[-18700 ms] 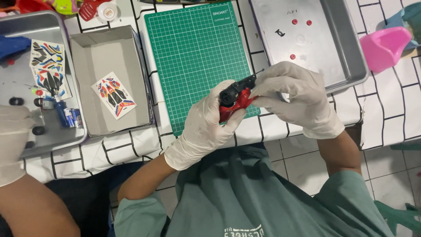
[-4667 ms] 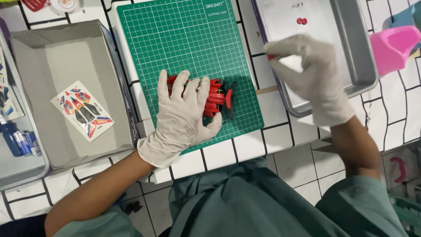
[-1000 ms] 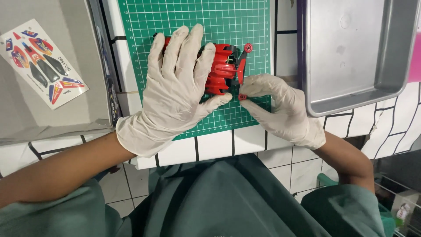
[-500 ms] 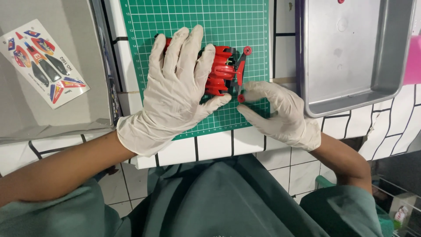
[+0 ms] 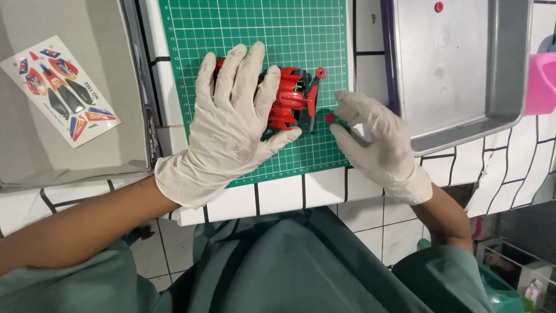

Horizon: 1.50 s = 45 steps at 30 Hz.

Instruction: The person assembles a model car chassis on a green cutting mat. They attach black wheel hubs and red body parts to the black frame, then use a screwdriver to secure the components. Finally, they attach red wheels to the completed assembly.

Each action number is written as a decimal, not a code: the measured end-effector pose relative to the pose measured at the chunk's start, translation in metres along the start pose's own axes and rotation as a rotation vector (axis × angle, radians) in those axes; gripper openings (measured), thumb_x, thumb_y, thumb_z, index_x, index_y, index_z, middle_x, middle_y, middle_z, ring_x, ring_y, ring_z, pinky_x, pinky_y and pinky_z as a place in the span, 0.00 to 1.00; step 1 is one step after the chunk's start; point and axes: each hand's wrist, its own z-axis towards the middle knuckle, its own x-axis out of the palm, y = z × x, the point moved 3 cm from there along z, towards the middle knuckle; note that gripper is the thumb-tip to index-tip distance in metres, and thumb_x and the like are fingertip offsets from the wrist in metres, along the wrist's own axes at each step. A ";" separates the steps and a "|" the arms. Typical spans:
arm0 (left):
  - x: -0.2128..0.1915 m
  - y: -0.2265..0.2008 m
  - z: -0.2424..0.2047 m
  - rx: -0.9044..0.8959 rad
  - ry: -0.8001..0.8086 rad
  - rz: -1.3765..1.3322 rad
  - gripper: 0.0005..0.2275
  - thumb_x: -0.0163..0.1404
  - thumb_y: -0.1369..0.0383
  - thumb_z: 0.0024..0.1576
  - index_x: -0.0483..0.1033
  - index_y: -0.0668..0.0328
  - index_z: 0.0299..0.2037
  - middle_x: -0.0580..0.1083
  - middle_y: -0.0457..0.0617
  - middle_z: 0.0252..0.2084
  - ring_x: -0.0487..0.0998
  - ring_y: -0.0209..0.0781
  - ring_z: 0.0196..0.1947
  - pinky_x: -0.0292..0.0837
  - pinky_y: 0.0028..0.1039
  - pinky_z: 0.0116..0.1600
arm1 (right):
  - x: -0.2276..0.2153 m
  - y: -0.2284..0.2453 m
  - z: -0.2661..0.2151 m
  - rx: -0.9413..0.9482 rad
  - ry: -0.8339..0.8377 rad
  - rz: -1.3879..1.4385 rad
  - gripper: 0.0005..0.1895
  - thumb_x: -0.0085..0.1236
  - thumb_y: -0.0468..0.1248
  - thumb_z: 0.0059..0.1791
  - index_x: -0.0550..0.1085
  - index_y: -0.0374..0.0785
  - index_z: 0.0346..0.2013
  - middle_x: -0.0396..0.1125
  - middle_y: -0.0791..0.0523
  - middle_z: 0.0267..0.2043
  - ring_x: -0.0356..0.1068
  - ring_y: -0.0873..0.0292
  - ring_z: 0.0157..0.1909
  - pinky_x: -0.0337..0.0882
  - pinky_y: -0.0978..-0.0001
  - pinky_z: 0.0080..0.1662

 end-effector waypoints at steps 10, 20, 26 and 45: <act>-0.001 0.000 0.001 0.025 0.016 0.007 0.42 0.52 0.28 0.62 0.74 0.63 0.67 0.67 0.65 0.69 0.69 0.64 0.67 0.55 0.55 0.71 | 0.017 -0.001 0.001 -0.221 -0.027 -0.243 0.24 0.59 0.20 0.53 0.67 0.35 0.62 0.74 0.52 0.45 0.73 0.52 0.41 0.74 0.61 0.45; -0.003 0.000 0.003 0.027 0.024 -0.008 0.42 0.52 0.29 0.63 0.73 0.63 0.67 0.67 0.65 0.69 0.69 0.64 0.67 0.57 0.56 0.70 | 0.013 0.020 0.010 0.192 -0.007 0.543 0.17 0.59 0.24 0.53 0.72 0.35 0.56 0.71 0.55 0.38 0.69 0.65 0.37 0.76 0.78 0.45; 0.000 0.000 0.000 0.024 -0.001 -0.008 0.41 0.49 0.28 0.62 0.72 0.62 0.66 0.68 0.65 0.69 0.70 0.64 0.67 0.56 0.56 0.70 | 0.026 0.006 0.003 -0.088 -0.075 0.458 0.12 0.58 0.21 0.54 0.73 0.34 0.50 0.73 0.49 0.51 0.77 0.57 0.50 0.80 0.74 0.52; -0.005 -0.001 -0.001 0.039 -0.015 0.033 0.41 0.50 0.28 0.64 0.76 0.62 0.66 0.70 0.67 0.69 0.71 0.68 0.66 0.49 0.66 0.71 | 0.016 -0.009 -0.024 -0.356 -0.229 0.096 0.23 0.72 0.33 0.49 0.68 0.32 0.51 0.74 0.52 0.45 0.67 0.64 0.32 0.67 0.73 0.36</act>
